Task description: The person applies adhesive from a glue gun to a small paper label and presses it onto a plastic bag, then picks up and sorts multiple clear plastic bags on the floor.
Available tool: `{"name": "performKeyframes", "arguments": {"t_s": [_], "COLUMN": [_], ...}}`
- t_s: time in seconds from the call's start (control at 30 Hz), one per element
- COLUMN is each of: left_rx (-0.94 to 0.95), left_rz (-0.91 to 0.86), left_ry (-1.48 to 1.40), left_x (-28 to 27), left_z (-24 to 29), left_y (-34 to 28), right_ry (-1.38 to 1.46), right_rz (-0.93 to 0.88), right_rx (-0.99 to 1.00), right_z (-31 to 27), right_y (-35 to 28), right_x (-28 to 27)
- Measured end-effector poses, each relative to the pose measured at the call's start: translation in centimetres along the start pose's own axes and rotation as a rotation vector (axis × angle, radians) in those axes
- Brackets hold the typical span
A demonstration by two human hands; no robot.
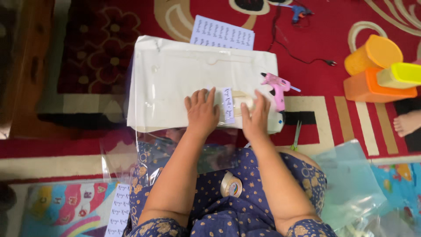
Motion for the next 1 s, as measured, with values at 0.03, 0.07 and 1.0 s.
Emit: {"name": "performKeyframes", "arguments": {"t_s": [0.03, 0.07, 1.0], "left_rx": [0.018, 0.033, 0.591], "left_rz": [0.045, 0.092, 0.281], "left_ry": [0.003, 0.005, -0.148], "left_x": [0.1, 0.2, -10.5], "left_z": [-0.2, -0.4, 8.3], "left_y": [-0.3, -0.7, -20.7], "right_ry": [0.134, 0.27, 0.619], "right_rz": [0.012, 0.022, -0.362], "right_rx": [0.078, 0.151, 0.133], "right_z": [0.2, 0.3, -1.6], "right_y": [-2.0, -4.0, -8.9], "right_x": [0.0, 0.2, -9.1]}}
Point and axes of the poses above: each hand's wrist, its own y-axis towards the middle knuckle, its own x-axis out of the palm, z = x × y, the point moved 3 cm from there along y, towards the middle knuckle, and after that the axes turned 9 degrees about -y, right-handed, at the moved point
